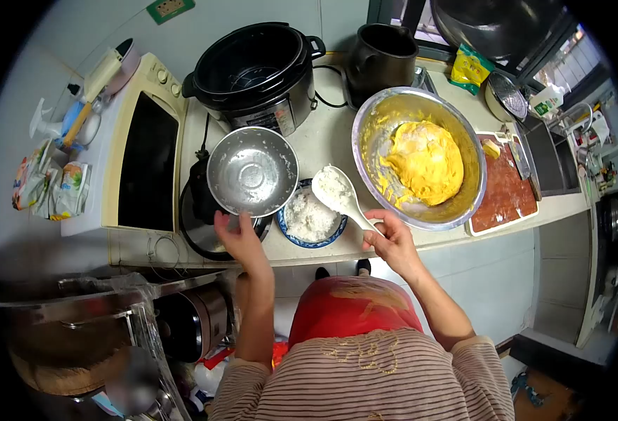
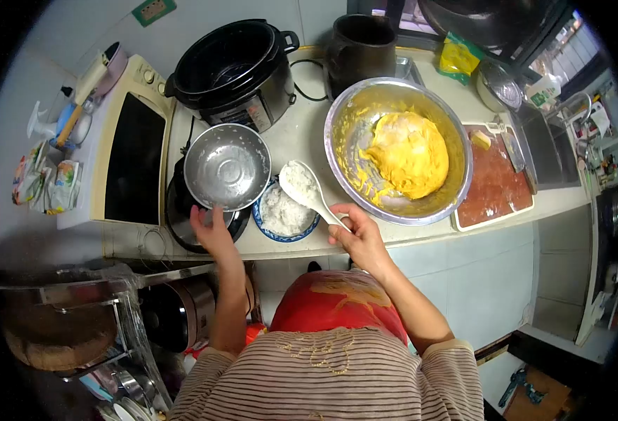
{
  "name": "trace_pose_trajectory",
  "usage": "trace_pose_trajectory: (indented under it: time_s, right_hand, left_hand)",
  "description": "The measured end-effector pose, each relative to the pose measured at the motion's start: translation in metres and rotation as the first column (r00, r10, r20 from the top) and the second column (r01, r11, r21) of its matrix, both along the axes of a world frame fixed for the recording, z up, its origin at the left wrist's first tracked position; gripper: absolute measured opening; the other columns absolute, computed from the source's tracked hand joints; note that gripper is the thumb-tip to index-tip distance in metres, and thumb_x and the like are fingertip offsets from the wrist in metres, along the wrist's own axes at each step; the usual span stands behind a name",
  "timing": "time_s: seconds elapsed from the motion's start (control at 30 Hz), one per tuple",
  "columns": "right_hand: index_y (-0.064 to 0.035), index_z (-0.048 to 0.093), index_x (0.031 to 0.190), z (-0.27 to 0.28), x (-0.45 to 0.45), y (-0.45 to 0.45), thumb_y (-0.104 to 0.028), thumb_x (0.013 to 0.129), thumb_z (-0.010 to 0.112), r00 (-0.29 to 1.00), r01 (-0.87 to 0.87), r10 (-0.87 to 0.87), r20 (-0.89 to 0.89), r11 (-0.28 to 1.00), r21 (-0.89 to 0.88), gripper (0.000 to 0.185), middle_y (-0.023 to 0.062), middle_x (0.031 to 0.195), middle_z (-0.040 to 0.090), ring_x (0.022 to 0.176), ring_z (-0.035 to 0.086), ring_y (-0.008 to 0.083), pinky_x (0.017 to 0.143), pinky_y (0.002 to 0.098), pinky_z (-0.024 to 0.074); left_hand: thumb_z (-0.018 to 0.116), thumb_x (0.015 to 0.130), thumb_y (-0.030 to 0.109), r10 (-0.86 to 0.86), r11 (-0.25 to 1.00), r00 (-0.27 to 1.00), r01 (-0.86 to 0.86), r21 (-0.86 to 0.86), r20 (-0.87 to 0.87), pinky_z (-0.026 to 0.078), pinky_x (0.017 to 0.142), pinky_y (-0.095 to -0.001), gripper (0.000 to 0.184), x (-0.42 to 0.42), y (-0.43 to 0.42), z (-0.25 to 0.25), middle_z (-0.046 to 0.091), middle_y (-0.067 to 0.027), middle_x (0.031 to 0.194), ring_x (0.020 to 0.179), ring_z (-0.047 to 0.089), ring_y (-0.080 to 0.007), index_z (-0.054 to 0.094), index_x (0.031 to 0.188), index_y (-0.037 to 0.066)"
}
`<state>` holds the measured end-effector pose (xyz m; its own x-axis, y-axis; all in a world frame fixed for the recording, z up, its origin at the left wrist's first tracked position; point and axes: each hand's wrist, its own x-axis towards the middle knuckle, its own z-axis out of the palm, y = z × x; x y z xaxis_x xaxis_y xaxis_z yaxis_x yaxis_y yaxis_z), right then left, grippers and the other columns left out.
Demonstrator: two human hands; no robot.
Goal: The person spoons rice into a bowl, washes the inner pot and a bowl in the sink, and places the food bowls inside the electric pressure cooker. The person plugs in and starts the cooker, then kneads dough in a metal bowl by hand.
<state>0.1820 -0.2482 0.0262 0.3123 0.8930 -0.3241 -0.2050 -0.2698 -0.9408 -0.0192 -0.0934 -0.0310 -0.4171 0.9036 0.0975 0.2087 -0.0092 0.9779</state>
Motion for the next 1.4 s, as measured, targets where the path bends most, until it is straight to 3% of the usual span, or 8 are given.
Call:
trace_pose_trajectory:
  time_s: [0.17, 0.4, 0.5, 0.6, 0.7, 0.9, 1.23, 1.4]
  right_hand:
    - [-0.0036, 0.053, 0.121, -0.016, -0.006, 0.011, -0.009, 0.087, 0.058, 0.991, -0.091, 0.088, 0.100, 0.996, 0.022, 0.035, -0.0067, 0.068, 0.050, 0.056, 0.038, 0.0008, 0.048, 0.0169, 0.0287]
    - [-0.0047, 0.051, 0.125, -0.013, -0.001, 0.010, -0.017, 0.091, 0.055, 0.978, -0.208, 0.209, 0.017, 0.977, -0.042, 0.036, -0.0096, 0.064, 0.037, 0.056, 0.032, 0.0020, 0.048, 0.0188, 0.0274]
    - [-0.0031, 0.052, 0.124, 0.000, 0.008, 0.014, -0.013, 0.091, 0.053, 0.956, -0.272, 0.276, 0.103, 0.961, -0.053, 0.034, -0.0030, 0.085, 0.057, 0.077, 0.045, 0.0048, 0.070, 0.0200, 0.0411]
    - [-0.0044, 0.053, 0.123, -0.006, 0.016, 0.015, -0.012, 0.091, 0.053, 0.938, -0.296, 0.300, 0.175, 0.954, -0.049, 0.033, -0.0046, 0.076, 0.053, 0.069, 0.043, 0.0054, 0.064, 0.0209, 0.0400]
    - [-0.0044, 0.055, 0.121, -0.006, 0.017, 0.016, -0.012, 0.091, 0.053, 0.920, -0.308, 0.324, 0.221, 0.945, -0.107, 0.032, -0.0046, 0.071, 0.050, 0.065, 0.041, 0.0065, 0.062, 0.0222, 0.0397]
    - [-0.0030, 0.056, 0.119, -0.021, 0.018, 0.025, -0.015, 0.090, 0.055, 0.922, -0.350, 0.353, 0.158, 0.936, -0.045, 0.031, -0.0070, 0.067, 0.043, 0.061, 0.036, 0.0043, 0.053, 0.0203, 0.0328]
    - [-0.0042, 0.060, 0.109, -0.019, 0.014, 0.036, -0.015, 0.087, 0.057, 0.815, -0.421, 0.448, 0.367, 0.893, -0.158, 0.024, 0.0079, 0.071, 0.056, 0.065, 0.049, 0.0130, 0.065, 0.0285, 0.0431]
    - [-0.0058, 0.061, 0.110, -0.034, 0.015, 0.032, -0.017, 0.086, 0.058, 0.827, -0.416, 0.407, 0.389, 0.907, -0.065, 0.027, 0.0124, 0.075, 0.061, 0.067, 0.055, 0.0190, 0.067, 0.0317, 0.0451]
  left_hand:
    - [0.048, 0.075, -0.007, -0.344, 0.824, 0.789, 0.514, 0.240, -0.509, 0.043, 0.081, -0.0376, 0.039, 0.045, -0.047, 0.035, 0.059, -0.0129, 0.102, 0.093, 0.054, -0.0283, 0.060, 0.110, 0.005]
    - [0.044, 0.071, -0.009, -0.487, 0.770, 0.748, 0.611, 0.183, -0.450, 0.041, 0.088, -0.0399, 0.045, 0.090, -0.034, 0.033, 0.053, -0.0170, 0.110, 0.100, 0.052, -0.0339, 0.056, 0.113, 0.001]
    - [0.042, 0.071, -0.010, -0.574, 0.758, 0.748, 0.639, 0.130, -0.332, 0.042, 0.087, -0.0372, 0.046, 0.097, -0.035, 0.033, 0.053, -0.0163, 0.109, 0.101, 0.052, -0.0328, 0.056, 0.113, 0.001]
    - [0.040, 0.070, -0.012, -0.645, 0.716, 0.720, 0.686, 0.125, -0.257, 0.044, 0.082, -0.0323, 0.047, 0.096, -0.024, 0.022, 0.053, -0.0148, 0.110, 0.096, 0.054, -0.0280, 0.056, 0.112, 0.002]
    - [0.040, 0.069, -0.013, -0.656, 0.714, 0.727, 0.685, 0.145, -0.201, 0.043, 0.068, -0.0223, 0.047, 0.095, -0.021, 0.019, 0.054, -0.0091, 0.110, 0.070, 0.049, -0.0119, 0.059, 0.109, 0.003]
    - [0.043, 0.070, -0.011, -0.654, 0.716, 0.719, 0.688, 0.113, -0.236, 0.044, 0.072, -0.0286, 0.040, 0.095, -0.040, 0.014, 0.055, -0.0109, 0.107, 0.078, 0.053, -0.0199, 0.058, 0.105, 0.003]
    - [0.044, 0.071, -0.008, -0.466, 0.807, 0.802, 0.558, 0.194, -0.373, 0.042, 0.086, -0.0392, 0.031, 0.059, -0.033, 0.001, 0.057, -0.0143, 0.103, 0.098, 0.053, -0.0327, 0.060, 0.096, 0.001]
    - [0.046, 0.071, -0.007, -0.358, 0.761, 0.617, 0.628, 0.164, -0.701, 0.043, 0.086, -0.0408, 0.041, 0.061, -0.027, 0.006, 0.055, -0.0134, 0.111, 0.100, 0.052, -0.0336, 0.058, 0.109, 0.005]
